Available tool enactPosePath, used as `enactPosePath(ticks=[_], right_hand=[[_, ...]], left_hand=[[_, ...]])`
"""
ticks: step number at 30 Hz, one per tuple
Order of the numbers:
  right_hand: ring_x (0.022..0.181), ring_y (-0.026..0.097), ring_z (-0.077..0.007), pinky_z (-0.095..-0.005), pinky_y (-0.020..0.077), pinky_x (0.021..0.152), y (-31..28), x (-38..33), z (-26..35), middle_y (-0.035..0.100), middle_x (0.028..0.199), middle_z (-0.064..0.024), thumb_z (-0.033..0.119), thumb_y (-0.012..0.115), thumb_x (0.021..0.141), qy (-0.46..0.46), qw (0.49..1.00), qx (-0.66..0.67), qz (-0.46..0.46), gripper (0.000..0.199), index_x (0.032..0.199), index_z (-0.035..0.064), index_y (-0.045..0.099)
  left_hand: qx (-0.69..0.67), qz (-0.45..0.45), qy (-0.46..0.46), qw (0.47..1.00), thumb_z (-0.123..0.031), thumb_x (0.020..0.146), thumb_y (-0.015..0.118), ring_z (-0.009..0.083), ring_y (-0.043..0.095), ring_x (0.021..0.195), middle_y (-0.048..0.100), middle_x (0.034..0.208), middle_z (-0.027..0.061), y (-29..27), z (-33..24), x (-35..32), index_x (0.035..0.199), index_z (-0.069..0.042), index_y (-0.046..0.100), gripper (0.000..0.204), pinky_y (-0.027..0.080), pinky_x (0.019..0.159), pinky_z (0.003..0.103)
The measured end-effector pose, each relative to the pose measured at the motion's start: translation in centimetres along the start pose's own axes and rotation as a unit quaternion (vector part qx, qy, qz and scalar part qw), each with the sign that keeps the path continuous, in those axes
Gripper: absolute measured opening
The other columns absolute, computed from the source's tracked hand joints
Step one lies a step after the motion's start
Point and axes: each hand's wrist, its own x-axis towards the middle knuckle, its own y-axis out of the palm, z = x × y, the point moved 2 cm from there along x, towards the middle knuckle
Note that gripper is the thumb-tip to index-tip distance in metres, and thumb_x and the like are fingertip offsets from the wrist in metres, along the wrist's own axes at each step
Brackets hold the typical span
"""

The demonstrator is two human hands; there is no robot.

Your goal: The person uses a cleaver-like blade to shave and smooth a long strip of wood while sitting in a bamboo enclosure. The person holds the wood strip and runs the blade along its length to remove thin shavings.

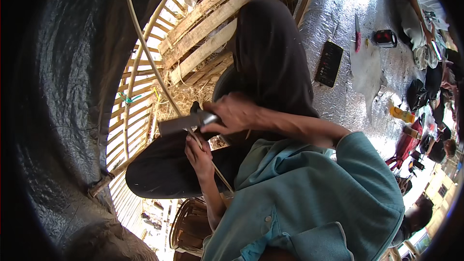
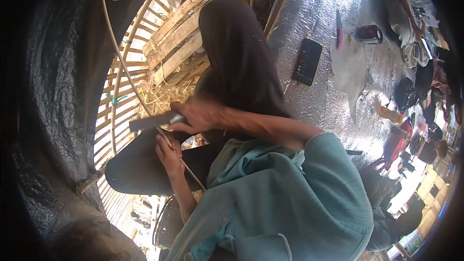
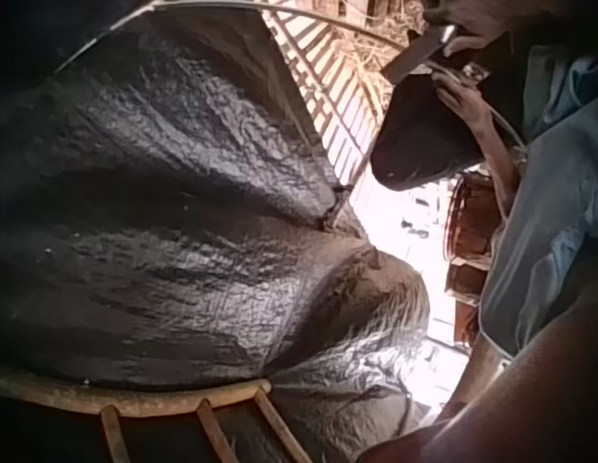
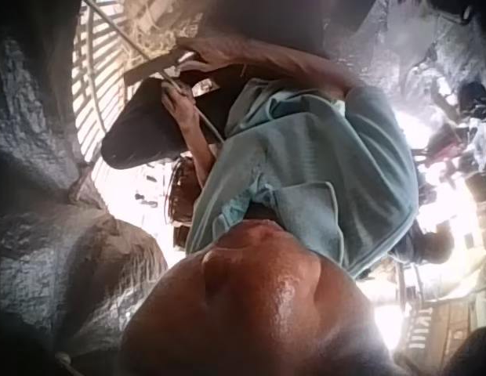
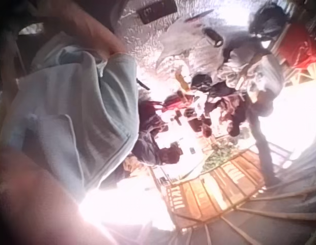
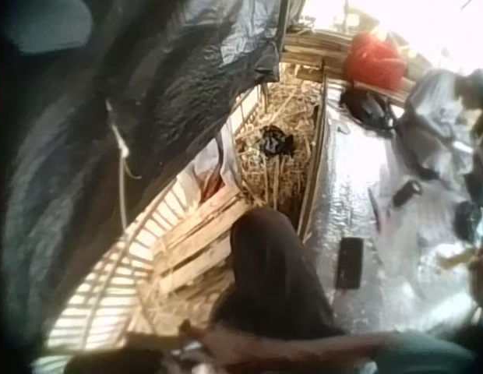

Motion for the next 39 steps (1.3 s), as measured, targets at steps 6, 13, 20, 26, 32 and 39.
enactPosePath(ticks=[6, 13, 20, 26, 32, 39], right_hand=[[0.054, 0.059, -0.0352, -0.0423, 0.0463, 0.049, -1.1, 0.2, -0.5, 0.055, 0.053, -0.0152, 0.057, 0.053, 0.078, 0.029, 1.0, 0.008, -0.002, 0.054, 0.089, 0.0046, 0.055], [0.05, 0.058, -0.0336, -0.0422, 0.0451, 0.047, -2.5, 2.5, -1.9, 0.054, 0.051, -0.0134, 0.057, 0.057, 0.077, 0.031, 0.994, 0.037, -0.094, 0.053, 0.085, 0.005, 0.055], [0.043, 0.056, -0.0296, -0.039, 0.0422, 0.04, -1.7, 1.2, -0.4, 0.051, 0.047, -0.0111, 0.057, 0.056, 0.077, -0.16, 0.971, -0.168, 0.056, 0.05, 0.079, 0.0068, 0.054], [0.044, 0.056, -0.0295, -0.0389, 0.0439, 0.042, -1.2, 1.6, -0.9, 0.052, 0.048, -0.0096, 0.055, 0.056, 0.078, -0.058, 0.996, -0.047, -0.039, 0.049, 0.078, 0.0061, 0.055], [0.046, 0.057, -0.0297, -0.041, 0.0445, 0.045, -2.8, 3.3, -2.7, 0.053, 0.051, -0.0124, 0.05, 0.056, 0.08, -0.041, 0.991, -0.038, -0.121, 0.046, 0.084, 0.004, 0.058], [0.064, 0.059, -0.036, -0.0433, 0.0453, 0.057, -3.9, 2.0, -2.4, 0.056, 0.063, -0.0188, 0.046, 0.053, 0.084, 0.041, 0.998, -0.017, -0.043, 0.046, 0.085, 0.0004, 0.055]], left_hand=[[-0.021, -0.046, 0.021, 0.998, -0.036, 0.096, 0.032, 0.0062, 0.024, 0.035, 0.03, 0.051, -0.0014, 1.3, -0.4, 0.7, 0.075, -0.008, 0.042, 0.037, 0.02, 0.033, 0.02], [-0.026, -0.052, 0.001, 0.998, -0.035, 0.096, 0.033, 0.0052, 0.021, 0.035, 0.029, 0.051, -0.0017, 1.7, -0.9, 0.9, 0.074, -0.008, 0.04, 0.035, 0.019, 0.032, 0.02], [-0.081, -0.076, -0.028, 0.993, -0.033, 0.096, 0.031, 0.0059, 0.022, 0.035, 0.029, 0.051, -0.0017, 0.1, 1.1, 0.9, 0.073, -0.009, 0.039, 0.034, 0.018, 0.032, 0.021], [-0.075, -0.02, -0.012, 0.997, -0.032, 0.095, 0.033, 0.0064, 0.021, 0.034, 0.029, 0.051, -0.0013, 1.4, -0.9, 1.0, 0.073, -0.009, 0.04, 0.032, 0.018, 0.032, 0.021], [-0.034, -0.025, 0.002, 0.999, -0.034, 0.095, 0.031, 0.0051, 0.02, 0.035, 0.029, 0.052, -0.0013, 1.4, -0.5, 0.2, 0.072, -0.01, 0.038, 0.035, 0.018, 0.031, 0.02], [-0.096, -0.015, -0.007, 0.995, -0.035, 0.096, 0.03, 0.0069, 0.021, 0.033, 0.028, 0.05, -0.0008, 0.8, 0.2, 0.5, 0.072, -0.008, 0.04, 0.038, 0.019, 0.03, 0.02]])
